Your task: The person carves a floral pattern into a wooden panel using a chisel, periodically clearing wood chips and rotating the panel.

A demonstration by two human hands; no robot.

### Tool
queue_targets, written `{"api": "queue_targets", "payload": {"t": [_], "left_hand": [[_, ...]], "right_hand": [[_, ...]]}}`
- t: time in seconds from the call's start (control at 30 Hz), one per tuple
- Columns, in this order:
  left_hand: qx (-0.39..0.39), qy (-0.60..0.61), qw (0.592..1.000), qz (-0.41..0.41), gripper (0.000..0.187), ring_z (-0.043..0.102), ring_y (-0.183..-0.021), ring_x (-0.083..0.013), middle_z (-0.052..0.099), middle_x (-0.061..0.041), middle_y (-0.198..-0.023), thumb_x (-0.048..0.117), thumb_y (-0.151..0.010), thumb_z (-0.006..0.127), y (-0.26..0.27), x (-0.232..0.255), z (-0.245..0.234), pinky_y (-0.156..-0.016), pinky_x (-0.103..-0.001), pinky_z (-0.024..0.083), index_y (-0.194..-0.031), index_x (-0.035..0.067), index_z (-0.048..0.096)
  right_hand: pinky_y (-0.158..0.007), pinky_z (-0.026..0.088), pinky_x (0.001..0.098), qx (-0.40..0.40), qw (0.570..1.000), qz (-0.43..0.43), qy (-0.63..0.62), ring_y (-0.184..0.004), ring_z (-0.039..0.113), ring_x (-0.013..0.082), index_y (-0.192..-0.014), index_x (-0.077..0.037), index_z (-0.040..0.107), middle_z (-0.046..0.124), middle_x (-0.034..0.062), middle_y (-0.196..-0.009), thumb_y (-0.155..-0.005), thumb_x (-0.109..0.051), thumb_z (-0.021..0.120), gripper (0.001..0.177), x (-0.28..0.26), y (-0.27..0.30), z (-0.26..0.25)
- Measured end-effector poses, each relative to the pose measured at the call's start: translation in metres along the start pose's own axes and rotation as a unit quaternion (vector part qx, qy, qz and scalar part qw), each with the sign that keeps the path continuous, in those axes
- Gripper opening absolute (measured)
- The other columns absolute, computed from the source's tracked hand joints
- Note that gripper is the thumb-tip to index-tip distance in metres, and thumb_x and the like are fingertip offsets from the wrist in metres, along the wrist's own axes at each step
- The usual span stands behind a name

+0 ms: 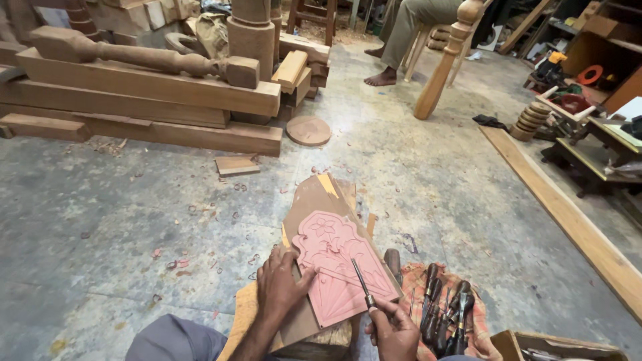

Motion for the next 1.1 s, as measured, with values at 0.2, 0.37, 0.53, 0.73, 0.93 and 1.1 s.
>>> {"api": "queue_targets", "payload": {"t": [0.2, 0.37, 0.53, 0.73, 0.93, 1.1], "left_hand": [[0.006, -0.001, 1.000, 0.004, 0.065, 0.040, -0.141, -0.0399, 0.040, -0.026, -0.153, 0.059, -0.077, 0.077, -0.001, -0.001, 0.002, -0.115, -0.052, 0.029, -0.126, 0.018, 0.065], [-0.029, -0.023, 0.999, -0.006, 0.072, 0.038, -0.143, -0.0379, 0.036, -0.024, -0.156, 0.062, -0.075, 0.078, -0.001, 0.000, 0.003, -0.116, -0.052, 0.028, -0.130, 0.019, 0.060], [-0.034, -0.033, 0.999, 0.016, 0.088, 0.033, -0.145, -0.0385, 0.030, -0.024, -0.158, 0.066, -0.067, 0.083, 0.002, 0.005, 0.000, -0.115, -0.052, 0.027, -0.135, 0.017, 0.055], [-0.024, -0.022, 0.999, 0.010, 0.084, 0.033, -0.146, -0.0364, 0.031, -0.022, -0.159, 0.064, -0.067, 0.083, 0.001, 0.005, -0.001, -0.116, -0.051, 0.027, -0.133, 0.018, 0.057], [-0.002, -0.026, 1.000, 0.014, 0.078, 0.036, -0.143, -0.0354, 0.036, -0.020, -0.156, 0.062, -0.071, 0.081, 0.003, 0.006, -0.003, -0.115, -0.050, 0.029, -0.131, 0.018, 0.059], [-0.006, -0.024, 1.000, 0.012, 0.071, 0.040, -0.142, -0.0331, 0.042, -0.017, -0.153, 0.060, -0.073, 0.080, 0.004, 0.004, -0.006, -0.115, -0.050, 0.030, -0.128, 0.019, 0.062]], "right_hand": [[-0.041, 0.043, 0.0282, 0.013, 1.000, 0.005, -0.005, -0.051, 0.064, 0.0157, -0.108, 0.009, 0.073, 0.074, 0.0132, -0.075, -0.084, 0.000, 0.072, 0.025, -0.009, 0.007, 0.004], [-0.040, 0.044, 0.0289, 0.014, 1.000, 0.018, -0.020, -0.051, 0.064, 0.0164, -0.108, 0.011, 0.072, 0.074, 0.0155, -0.077, -0.084, 0.002, 0.072, 0.025, -0.014, 0.008, 0.004], [-0.038, 0.043, 0.0283, 0.006, 0.999, 0.003, -0.051, -0.051, 0.064, 0.0161, -0.108, 0.011, 0.071, 0.074, 0.0151, -0.080, -0.084, 0.003, 0.072, 0.025, -0.015, 0.009, 0.004], [-0.038, 0.042, 0.0278, 0.011, 0.998, -0.001, -0.059, -0.050, 0.064, 0.0159, -0.107, 0.010, 0.072, 0.073, 0.0140, -0.079, -0.083, 0.003, 0.072, 0.026, -0.015, 0.009, 0.003], [-0.038, 0.042, 0.0273, 0.009, 0.998, -0.016, -0.060, -0.049, 0.062, 0.0145, -0.107, 0.009, 0.072, 0.072, 0.0116, -0.075, -0.083, 0.002, 0.072, 0.025, -0.020, 0.007, 0.004], [-0.038, 0.041, 0.0264, 0.015, 0.998, -0.040, -0.055, -0.048, 0.062, 0.0136, -0.107, 0.008, 0.073, 0.070, 0.0109, -0.071, -0.083, 0.000, 0.073, 0.026, -0.032, 0.011, 0.004]]}}
Point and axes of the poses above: each hand's wrist, its own y-axis away from the middle knuckle, its own z-axis out of the palm, x = y × z, the point moved 7 cm from there along -y, towards the middle knuckle
